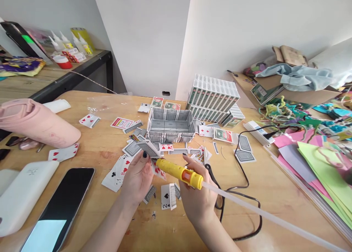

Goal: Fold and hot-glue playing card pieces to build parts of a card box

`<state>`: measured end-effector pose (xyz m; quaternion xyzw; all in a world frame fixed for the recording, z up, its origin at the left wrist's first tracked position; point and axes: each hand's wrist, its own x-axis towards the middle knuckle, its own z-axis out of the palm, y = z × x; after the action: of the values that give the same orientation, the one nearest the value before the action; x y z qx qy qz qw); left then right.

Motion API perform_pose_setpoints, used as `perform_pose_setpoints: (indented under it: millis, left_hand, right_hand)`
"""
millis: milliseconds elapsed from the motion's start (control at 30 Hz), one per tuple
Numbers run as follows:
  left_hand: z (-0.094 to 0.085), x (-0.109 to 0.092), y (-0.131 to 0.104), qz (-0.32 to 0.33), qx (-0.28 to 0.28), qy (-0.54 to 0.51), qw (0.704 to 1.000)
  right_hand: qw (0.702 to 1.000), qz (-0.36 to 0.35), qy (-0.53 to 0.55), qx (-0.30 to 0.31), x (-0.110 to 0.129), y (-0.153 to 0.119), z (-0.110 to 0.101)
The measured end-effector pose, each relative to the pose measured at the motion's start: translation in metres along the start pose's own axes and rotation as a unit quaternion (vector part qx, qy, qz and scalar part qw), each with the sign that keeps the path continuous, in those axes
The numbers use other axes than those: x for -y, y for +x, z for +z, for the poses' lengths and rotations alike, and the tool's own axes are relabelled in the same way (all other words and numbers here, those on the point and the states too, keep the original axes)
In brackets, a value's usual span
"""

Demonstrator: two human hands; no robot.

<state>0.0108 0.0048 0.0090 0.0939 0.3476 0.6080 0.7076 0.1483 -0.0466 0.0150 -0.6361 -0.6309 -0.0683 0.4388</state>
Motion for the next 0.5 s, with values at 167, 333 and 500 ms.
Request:
perform_pose_setpoints:
  millis: [167, 333, 500]
  left_hand:
    - [0.002, 0.0001, -0.0017, 0.011, -0.001, 0.009, 1.0]
    - [0.001, 0.0011, -0.0023, 0.026, 0.006, 0.003, 1.0]
    - [-0.0008, 0.0025, -0.0021, 0.056, 0.018, 0.012, 0.998]
  right_hand:
    - [1.0, 0.01, -0.008, -0.008, -0.001, -0.0016, 0.0036]
    - [1.0, 0.006, -0.016, -0.021, -0.0025, -0.0024, 0.0058]
    - [1.0, 0.008, -0.012, -0.028, -0.0064, -0.004, 0.0065]
